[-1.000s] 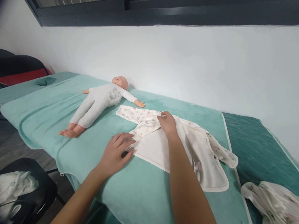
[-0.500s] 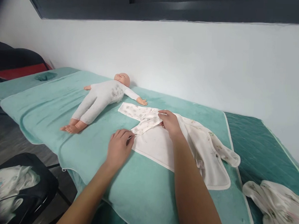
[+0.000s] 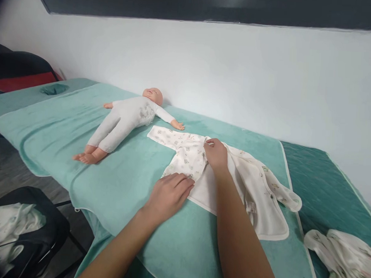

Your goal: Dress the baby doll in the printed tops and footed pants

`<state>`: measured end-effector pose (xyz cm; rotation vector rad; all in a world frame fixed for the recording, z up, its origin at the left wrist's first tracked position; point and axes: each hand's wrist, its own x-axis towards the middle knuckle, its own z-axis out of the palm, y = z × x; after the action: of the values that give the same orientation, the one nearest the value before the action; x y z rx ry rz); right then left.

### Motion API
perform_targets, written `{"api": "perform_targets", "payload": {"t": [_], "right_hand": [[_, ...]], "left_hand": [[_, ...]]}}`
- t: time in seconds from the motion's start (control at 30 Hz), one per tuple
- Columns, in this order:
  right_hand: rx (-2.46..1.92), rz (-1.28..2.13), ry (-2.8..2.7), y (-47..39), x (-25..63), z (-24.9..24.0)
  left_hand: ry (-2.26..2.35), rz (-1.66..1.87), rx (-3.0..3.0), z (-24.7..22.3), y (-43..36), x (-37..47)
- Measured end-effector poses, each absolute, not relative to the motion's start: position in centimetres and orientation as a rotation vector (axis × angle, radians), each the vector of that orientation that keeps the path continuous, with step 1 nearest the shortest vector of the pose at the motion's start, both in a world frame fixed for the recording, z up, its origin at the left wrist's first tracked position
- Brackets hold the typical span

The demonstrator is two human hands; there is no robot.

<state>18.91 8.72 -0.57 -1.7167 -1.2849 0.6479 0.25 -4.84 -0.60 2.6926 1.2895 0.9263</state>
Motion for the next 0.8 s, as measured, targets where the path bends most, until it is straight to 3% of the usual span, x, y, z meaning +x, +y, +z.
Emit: {"api": "perform_targets", "payload": {"t": [0.13, 0.27, 0.43, 0.67, 0.8], "right_hand": [[-1.751, 0.631, -1.313, 8.7, 18.9, -0.7], [-1.692, 0.751, -1.282, 8.5, 18.6, -0.1], [-1.228, 1.147, -1.167, 8.3, 17.0, 0.6], [-1.171, 0.870, -1.479, 8.5, 14.9, -1.1], [-1.202, 0.739, -1.592, 6.1, 14.0, -1.3]], "left_hand": [[1.299, 0.999, 2.497, -0.9, -4.7, 0.0], [1.371, 1.293, 1.928, -1.0, -4.0, -1.0], [1.684, 1.707, 1.281, -1.1, -3.3, -2.0], [1.879, 1.748, 1.853, -1.3, -4.2, -1.7], [1.769, 1.420, 2.226, -1.1, -4.5, -1.1]]}}
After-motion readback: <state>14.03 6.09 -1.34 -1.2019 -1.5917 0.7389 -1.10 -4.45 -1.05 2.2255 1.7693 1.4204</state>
